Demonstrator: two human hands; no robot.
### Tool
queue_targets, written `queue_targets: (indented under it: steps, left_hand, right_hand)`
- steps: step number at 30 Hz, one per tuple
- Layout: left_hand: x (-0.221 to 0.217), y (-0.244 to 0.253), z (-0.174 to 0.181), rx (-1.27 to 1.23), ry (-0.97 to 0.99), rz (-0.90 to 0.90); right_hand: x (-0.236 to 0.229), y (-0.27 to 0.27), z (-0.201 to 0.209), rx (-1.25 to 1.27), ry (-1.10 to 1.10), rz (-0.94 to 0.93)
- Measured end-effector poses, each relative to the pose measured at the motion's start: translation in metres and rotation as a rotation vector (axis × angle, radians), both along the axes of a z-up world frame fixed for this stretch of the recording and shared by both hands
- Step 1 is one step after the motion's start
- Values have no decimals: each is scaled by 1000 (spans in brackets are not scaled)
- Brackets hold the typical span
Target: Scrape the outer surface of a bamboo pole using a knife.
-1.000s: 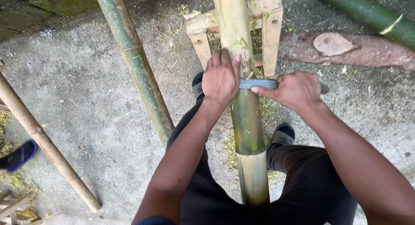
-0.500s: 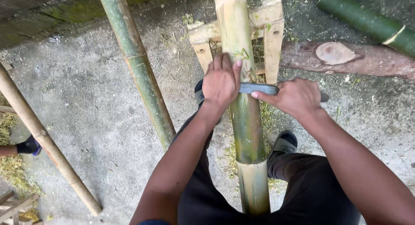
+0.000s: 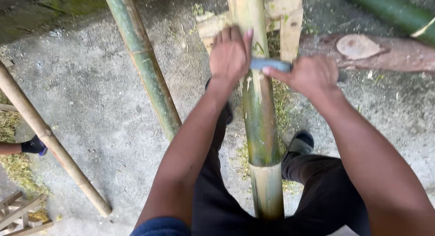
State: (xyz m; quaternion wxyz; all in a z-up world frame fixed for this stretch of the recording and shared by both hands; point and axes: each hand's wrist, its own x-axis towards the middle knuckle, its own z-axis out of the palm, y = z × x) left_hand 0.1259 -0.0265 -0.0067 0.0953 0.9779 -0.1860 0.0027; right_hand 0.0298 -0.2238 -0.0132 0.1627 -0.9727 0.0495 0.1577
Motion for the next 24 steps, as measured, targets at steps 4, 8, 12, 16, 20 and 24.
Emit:
queue_targets:
  steps: [4,8,12,16,20,24]
  left_hand:
    - [-6,1,11,37,7,-23]
    - [-85,20,3,-70,-46,-68]
    - [-133,30,-12,-242,-2,-3]
    - [-96,18,0,-247,36,31]
    - [-100,19,2,-289,16,43]
    - [-119,23,-4,-292,30,-12]
  right_hand:
    - [-9,-1,4,9,-51,-23]
    - [-61,6,21,-83,70,113]
    - [-90,11,38,-91,-50,145]
    - [-63,7,41,-128,16,140]
    - [-66,5,39,-167,80,131]
    - [-77,7,42,-134,90,144]
